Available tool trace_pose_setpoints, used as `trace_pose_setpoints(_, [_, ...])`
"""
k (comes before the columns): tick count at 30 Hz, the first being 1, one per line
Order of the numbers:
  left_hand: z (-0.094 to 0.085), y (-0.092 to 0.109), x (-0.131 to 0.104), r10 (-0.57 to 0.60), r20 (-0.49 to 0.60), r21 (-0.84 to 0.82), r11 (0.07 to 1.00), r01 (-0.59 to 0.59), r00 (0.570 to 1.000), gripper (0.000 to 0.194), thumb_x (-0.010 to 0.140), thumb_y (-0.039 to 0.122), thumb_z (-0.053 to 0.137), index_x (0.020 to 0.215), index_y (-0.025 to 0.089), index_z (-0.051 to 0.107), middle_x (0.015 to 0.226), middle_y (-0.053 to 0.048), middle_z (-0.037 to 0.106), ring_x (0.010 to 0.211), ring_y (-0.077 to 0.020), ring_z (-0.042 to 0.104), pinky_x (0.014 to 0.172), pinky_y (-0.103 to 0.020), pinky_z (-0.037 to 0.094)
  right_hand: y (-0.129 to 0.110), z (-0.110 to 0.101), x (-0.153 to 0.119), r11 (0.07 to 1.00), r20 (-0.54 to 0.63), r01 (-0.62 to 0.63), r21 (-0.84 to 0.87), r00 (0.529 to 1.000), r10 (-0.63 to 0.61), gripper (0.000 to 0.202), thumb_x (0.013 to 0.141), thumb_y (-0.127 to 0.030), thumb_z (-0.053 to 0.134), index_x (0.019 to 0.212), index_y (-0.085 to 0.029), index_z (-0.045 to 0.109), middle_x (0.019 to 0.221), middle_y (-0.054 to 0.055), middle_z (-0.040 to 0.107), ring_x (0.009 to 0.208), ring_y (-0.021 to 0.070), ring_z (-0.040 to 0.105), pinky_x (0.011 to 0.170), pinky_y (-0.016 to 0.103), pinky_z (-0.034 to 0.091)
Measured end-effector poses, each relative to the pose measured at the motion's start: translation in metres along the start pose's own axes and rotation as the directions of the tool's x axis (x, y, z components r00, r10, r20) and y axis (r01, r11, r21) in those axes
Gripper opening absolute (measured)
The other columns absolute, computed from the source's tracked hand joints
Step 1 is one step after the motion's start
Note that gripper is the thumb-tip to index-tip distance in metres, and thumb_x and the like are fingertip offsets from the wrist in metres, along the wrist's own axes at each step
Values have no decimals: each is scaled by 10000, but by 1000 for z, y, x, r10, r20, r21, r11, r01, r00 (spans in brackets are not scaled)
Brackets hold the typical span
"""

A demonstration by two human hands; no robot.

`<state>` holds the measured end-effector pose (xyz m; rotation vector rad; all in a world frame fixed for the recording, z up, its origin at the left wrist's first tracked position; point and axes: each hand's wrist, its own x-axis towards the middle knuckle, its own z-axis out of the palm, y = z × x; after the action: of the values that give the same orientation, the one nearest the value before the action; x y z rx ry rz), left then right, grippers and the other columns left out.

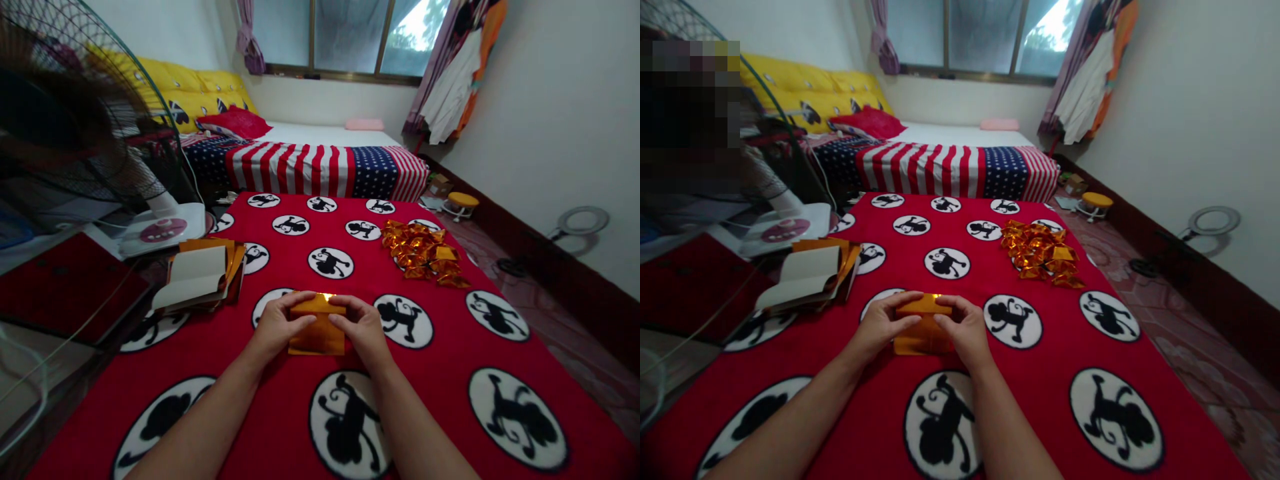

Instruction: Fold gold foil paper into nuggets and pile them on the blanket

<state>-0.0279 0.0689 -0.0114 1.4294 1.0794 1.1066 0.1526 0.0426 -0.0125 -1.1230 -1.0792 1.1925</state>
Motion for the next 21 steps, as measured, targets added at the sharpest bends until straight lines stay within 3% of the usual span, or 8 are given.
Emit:
trace_pose_setpoints(11, [0, -2, 0, 10, -34, 87, 996, -7, 999, 286, 680, 235, 753, 963, 205, 771, 928, -71, 741, 846, -214, 681, 771, -283, 529, 1, 1, 1, 1000, -3, -14, -9, 1000, 14, 252, 649, -267, 771, 892, -207, 745, 911, 58, 746, 847, 230, 687, 808, 369, 535])
trace_pose_setpoints(21, [0, 0, -2, 62, -43, 112, 992, -57, 997, 160, 737, 302, 738, 857, 208, 786, 900, -75, 750, 826, -209, 682, 764, -282, 521, -3, 1, 0, 971, 57, 179, -162, 984, -171, 99, 777, -270, 682, 814, -228, 763, 788, 21, 668, 770, 171, 618, 709, 269, 475])
